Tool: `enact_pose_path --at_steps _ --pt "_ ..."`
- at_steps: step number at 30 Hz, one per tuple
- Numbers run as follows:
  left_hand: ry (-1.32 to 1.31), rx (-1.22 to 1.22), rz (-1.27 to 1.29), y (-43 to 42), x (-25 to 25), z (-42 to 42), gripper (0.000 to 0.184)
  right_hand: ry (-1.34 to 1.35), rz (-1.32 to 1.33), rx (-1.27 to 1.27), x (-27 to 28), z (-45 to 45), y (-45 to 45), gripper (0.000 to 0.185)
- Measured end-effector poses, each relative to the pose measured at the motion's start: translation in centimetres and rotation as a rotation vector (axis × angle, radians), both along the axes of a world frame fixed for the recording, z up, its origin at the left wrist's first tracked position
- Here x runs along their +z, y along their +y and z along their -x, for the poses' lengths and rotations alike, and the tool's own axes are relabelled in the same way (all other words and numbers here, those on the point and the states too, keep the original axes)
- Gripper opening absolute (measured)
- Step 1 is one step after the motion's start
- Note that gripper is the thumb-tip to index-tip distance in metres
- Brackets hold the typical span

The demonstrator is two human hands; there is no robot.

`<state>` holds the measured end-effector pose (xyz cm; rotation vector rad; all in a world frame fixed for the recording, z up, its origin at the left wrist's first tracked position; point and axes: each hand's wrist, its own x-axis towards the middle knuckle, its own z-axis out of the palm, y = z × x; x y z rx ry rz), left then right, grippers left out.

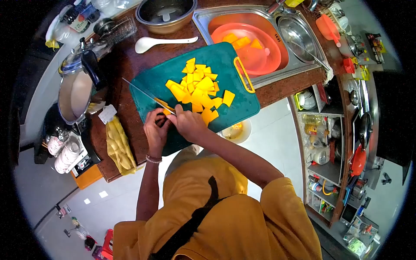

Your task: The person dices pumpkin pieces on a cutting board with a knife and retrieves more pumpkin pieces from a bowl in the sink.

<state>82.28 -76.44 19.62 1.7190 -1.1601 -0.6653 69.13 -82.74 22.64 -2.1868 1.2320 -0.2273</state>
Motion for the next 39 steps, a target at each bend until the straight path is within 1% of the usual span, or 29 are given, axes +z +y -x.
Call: enact_pose_path --at_steps 2,3,6,9,14,17,22,25,27,28,29,32,33,35,36,37,39 --pt "0.046 0.007 0.02 0.2 -0.2 0.2 0.036 -0.033 -0.021 -0.001 -0.2 0.9 -0.6 0.04" --pt "0.074 0.017 0.028 0.2 -0.3 0.3 0.035 -0.11 -0.032 -0.01 -0.4 1.7 -1.3 0.042" --pt "0.109 0.036 0.059 0.1 -0.6 0.6 0.035 -0.058 -0.026 -0.044 2.8 3.8 -1.0 0.04" --pt "0.068 0.047 0.08 0.3 -0.5 0.7 0.035 0.017 -0.16 -0.032 6.5 4.9 0.1 0.04" --pt "0.014 0.072 0.095 0.4 -0.8 0.9 0.034 0.107 -0.26 -0.018 6.8 6.6 1.7 0.041" --pt "-0.004 0.056 0.112 0.3 -0.2 1.0 0.032 0.144 -0.324 -0.014 7.1 6.6 2.0 0.042" --pt "0.031 0.041 0.087 0.4 -0.5 0.9 0.033 0.229 -0.376 -0.003 7.9 6.0 1.9 0.043" --pt "0.006 0.04 0.089 0.3 -0.3 0.8 0.033 0.281 -0.283 0.022 7.4 5.5 2.4 0.041" --pt "-0.001 0.042 0.1 0.1 -0.3 0.9 0.032 0.233 -0.206 0.027 6.4 5.1 2.6 0.04" --pt "0.008 0.05 0.104 0.1 -0.2 1.0 0.032 0.21 -0.167 0.031 5.6 4.9 2.8 0.039" --pt "0.016 0.06 0.108 0.1 -0.2 1.0 0.032 0.14 -0.061 0.034 4.3 4.5 3.2 0.038" --pt "-0.012 0.046 0.109 0.1 -0.1 0.8 0.031 0.087 0.067 0.017 0.6 2.6 3.2 0.037" --pt "0.008 0.051 0.112 0.0 0.0 0.7 0.031 0.133 0.036 0.006 1.5 2.2 3.0 0.037" --pt "0.052 0.049 0.118 0.0 0.1 0.9 0.031 0.139 -0.003 0.003 1.7 2.1 2.8 0.038" --pt "0.033 0.042 0.125 -0.3 -0.1 0.9 0.031 0.14 -0.016 -0.001 1.8 2.1 2.4 0.038" --pt "0.013 0.035 0.13 -0.3 -0.5 0.7 0.031 0.138 -0.115 -0.014 2.0 2.1 1.9 0.044" --pt "-0.074 -0.005 0.137 -0.4 0.2 0.6 0.033 -0.015 -0.141 -0.041 -0.4 2.2 0.2 0.048"
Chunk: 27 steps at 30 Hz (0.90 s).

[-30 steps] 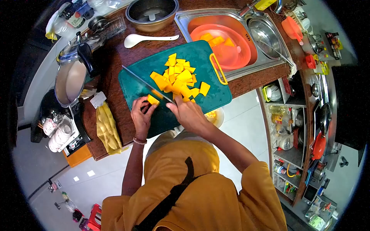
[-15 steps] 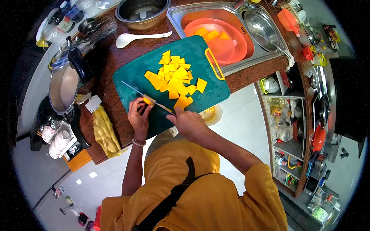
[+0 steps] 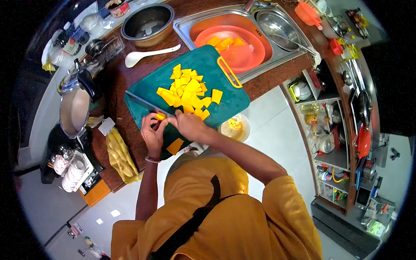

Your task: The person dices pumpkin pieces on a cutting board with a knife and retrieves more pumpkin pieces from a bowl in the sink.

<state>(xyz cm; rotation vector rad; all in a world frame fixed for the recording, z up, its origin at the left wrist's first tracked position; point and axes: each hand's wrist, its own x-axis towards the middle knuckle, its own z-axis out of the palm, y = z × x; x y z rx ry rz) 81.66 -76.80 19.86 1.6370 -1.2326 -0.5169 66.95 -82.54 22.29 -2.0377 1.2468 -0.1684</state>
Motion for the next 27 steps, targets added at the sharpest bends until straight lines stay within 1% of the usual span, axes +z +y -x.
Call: enact_pose_path --at_steps 1,2,3,5,7,8,9,11,13,14,15,17,20,23,24,25,27 --pt "-0.007 -0.026 -0.006 0.1 0.0 0.3 0.033 -0.078 -0.004 -0.018 0.3 -0.4 -1.0 0.051" --pt "-0.014 -0.049 -0.01 0.1 -0.4 0.7 0.033 -0.054 -0.112 -0.016 0.7 -1.2 -1.8 0.053" --pt "-0.023 -0.067 -0.014 0.1 -0.6 0.9 0.033 -0.059 -0.068 -0.031 1.2 -2.3 -1.9 0.055" --pt "-0.074 -0.055 -0.036 0.3 -0.7 0.7 0.035 0.077 -0.13 0.036 2.2 -2.6 -2.0 0.055" --pt "-0.069 -0.039 -0.026 0.3 -0.6 1.2 0.035 0.051 -0.079 0.02 3.0 -1.2 -2.0 0.053" --pt "0.0 -0.013 -0.061 0.2 -0.5 1.4 0.034 0.046 -0.057 0.015 3.4 -0.1 -2.0 0.053" --pt "0.013 -0.001 -0.061 -0.1 -0.2 1.3 0.033 0.066 -0.054 -0.011 3.9 1.0 -2.0 0.052" --pt "0.001 0.032 -0.086 -0.7 -1.5 0.9 0.033 0.051 -0.022 -0.093 5.2 2.9 -1.7 0.052" --pt "-0.104 -0.022 0.067 -1.3 -1.5 1.3 0.034 0.041 0.054 -0.156 5.4 4.8 -1.4 0.048" --pt "-0.063 -0.021 -0.015 -2.0 -1.1 1.8 0.035 0.035 0.091 -0.193 5.5 5.6 -1.2 0.047" --pt "-0.023 -0.015 0.059 -2.8 -2.5 2.3 0.034 0.018 0.123 -0.201 5.7 6.3 -0.9 0.046" --pt "0.181 -0.075 0.015 -4.1 -3.6 3.3 0.034 -0.01 0.191 -0.229 6.1 7.7 -0.3 0.043" --pt "0.152 -0.131 0.008 -5.5 -4.1 3.9 0.033 -0.065 0.336 -0.252 5.0 8.8 0.7 0.041" --pt "0.276 -0.162 0.072 -5.3 -6.4 2.1 0.03 -0.062 0.425 -0.254 4.4 9.5 1.5 0.039" --pt "0.326 -0.105 0.023 -4.7 -5.2 1.6 0.026 -0.054 0.433 -0.249 4.6 9.6 1.6 0.039" --pt "0.342 -0.015 0.064 -4.3 -3.4 1.5 0.021 -0.045 0.439 -0.244 4.8 9.6 1.8 0.039" --pt "0.043 -0.016 0.174 -2.8 3.9 2.9 0.025 0.001 0.42 -0.234 4.7 9.6 1.9 0.036"
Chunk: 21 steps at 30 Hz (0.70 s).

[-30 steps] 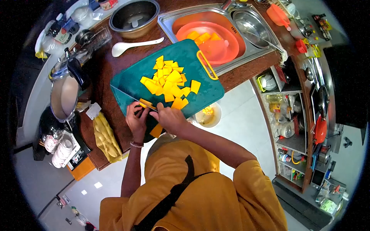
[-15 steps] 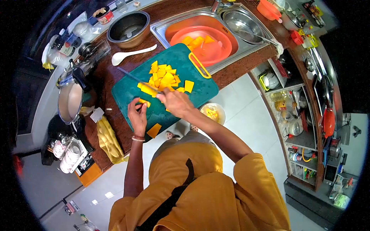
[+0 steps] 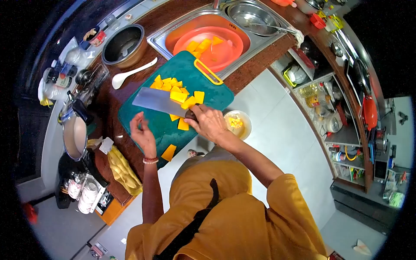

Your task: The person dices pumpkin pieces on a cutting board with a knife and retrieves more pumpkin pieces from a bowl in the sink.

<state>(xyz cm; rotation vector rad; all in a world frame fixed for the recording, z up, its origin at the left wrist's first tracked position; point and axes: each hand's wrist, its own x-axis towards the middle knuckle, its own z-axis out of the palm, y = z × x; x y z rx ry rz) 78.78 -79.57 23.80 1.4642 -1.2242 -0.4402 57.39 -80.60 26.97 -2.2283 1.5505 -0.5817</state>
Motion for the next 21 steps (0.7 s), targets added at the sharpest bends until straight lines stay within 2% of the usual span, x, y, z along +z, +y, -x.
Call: enact_pose_path --at_steps 3,4,6,9,12,14,16,21 --pt "-0.358 -0.179 0.071 -0.2 2.1 0.9 0.033 0.057 0.04 0.04 -1.2 -0.3 -0.1 0.033" --pt "-0.26 -0.344 -0.042 -0.8 1.7 1.5 0.036 0.074 0.053 0.054 -1.4 -0.5 -0.1 0.033" --pt "-0.423 -0.561 -0.102 -2.1 0.3 2.9 0.036 0.109 0.081 0.088 -1.8 -0.9 -0.1 0.033" --pt "-0.594 -0.553 -0.201 -3.2 0.0 3.5 0.04 0.142 0.036 0.115 -2.1 -1.9 0.0 0.034" --pt "-0.606 -0.537 -0.23 -4.6 -2.6 2.7 0.042 0.132 0.015 0.134 -1.6 -2.5 0.9 0.034" --pt "-0.466 -0.596 -0.283 -5.7 -4.0 1.6 0.04 0.136 0.017 0.14 -1.6 -2.7 1.6 0.034" --pt "-0.464 -0.65 -0.085 -6.2 -3.8 0.4 0.038 0.142 -0.007 0.133 -1.1 -2.2 2.4 0.032" --pt "-0.093 -0.516 -0.104 -5.8 -0.1 -3.6 0.022 0.052 -0.059 0.134 0.3 1.2 4.3 0.034"
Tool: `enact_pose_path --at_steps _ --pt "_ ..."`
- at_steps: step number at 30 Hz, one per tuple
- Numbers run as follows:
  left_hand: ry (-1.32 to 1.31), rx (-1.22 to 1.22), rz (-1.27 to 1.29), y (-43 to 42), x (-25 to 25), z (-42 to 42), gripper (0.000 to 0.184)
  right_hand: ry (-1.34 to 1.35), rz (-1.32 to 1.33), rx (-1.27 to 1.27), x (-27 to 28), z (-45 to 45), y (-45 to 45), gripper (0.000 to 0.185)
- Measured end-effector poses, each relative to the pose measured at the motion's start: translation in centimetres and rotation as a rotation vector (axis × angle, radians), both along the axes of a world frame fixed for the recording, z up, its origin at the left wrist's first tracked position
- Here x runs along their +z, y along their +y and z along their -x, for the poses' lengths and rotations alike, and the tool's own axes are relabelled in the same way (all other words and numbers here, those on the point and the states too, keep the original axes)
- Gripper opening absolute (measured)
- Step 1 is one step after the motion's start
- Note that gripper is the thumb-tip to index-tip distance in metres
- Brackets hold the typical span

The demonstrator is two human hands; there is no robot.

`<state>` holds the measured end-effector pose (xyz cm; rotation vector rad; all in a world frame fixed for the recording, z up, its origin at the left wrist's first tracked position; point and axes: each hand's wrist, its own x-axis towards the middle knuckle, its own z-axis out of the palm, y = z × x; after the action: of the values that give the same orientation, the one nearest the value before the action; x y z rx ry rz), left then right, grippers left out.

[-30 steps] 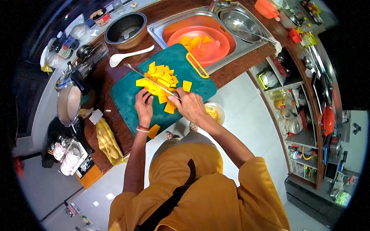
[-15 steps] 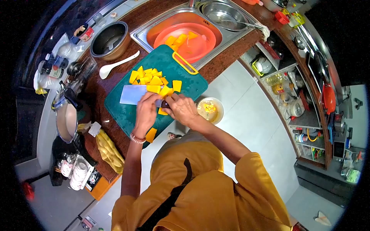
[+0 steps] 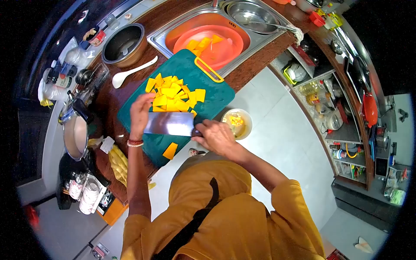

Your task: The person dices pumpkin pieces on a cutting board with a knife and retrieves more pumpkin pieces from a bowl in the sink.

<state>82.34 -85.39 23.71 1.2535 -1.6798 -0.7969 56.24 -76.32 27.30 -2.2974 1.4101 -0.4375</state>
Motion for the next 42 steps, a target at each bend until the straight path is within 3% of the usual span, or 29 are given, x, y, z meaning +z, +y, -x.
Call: enact_pose_path --at_steps 3,4,7,9,11,19,26,32,36,42 --pt "0.281 0.23 -0.374 3.0 4.4 -1.7 0.02 -0.145 -0.08 -0.132 1.0 1.8 1.4 0.033" --pt "0.284 0.267 -0.394 4.2 3.6 -2.7 0.021 -0.205 -0.072 -0.199 1.1 2.3 1.8 0.032" --pt "-0.042 0.1 -0.325 9.0 -3.2 -4.1 0.03 -0.29 -0.176 -0.404 1.6 3.4 2.7 0.031" --pt "-0.305 -0.029 -0.297 11.8 -1.0 -0.5 0.043 -0.348 -0.214 -0.54 0.7 3.9 3.1 0.033" --pt "-0.486 0.086 -0.145 13.9 -1.6 2.2 0.048 -0.453 -0.248 -0.624 0.5 3.9 3.3 0.033" --pt "-0.305 0.091 -0.35 14.2 -2.8 3.0 0.039 -0.51 -0.296 -0.818 0.9 4.7 4.2 0.035" --pt "0.128 0.074 -0.379 5.7 -2.3 2.9 0.037 -0.58 -0.349 -0.989 -0.2 7.6 4.6 0.04" --pt "-0.324 0.077 -0.112 -0.7 2.3 4.0 0.044 -0.648 -0.362 -1.072 -0.2 10.2 1.8 0.034" --pt "-0.222 0.099 -0.201 -8.2 4.0 5.8 0.029 -0.723 -0.382 -1.118 -0.4 12.7 -1.5 0.03" --pt "-0.351 -0.18 -0.231 -25.3 1.2 11.6 0.018 -0.832 -0.412 -1.191 -1.1 16.9 -5.5 0.026"
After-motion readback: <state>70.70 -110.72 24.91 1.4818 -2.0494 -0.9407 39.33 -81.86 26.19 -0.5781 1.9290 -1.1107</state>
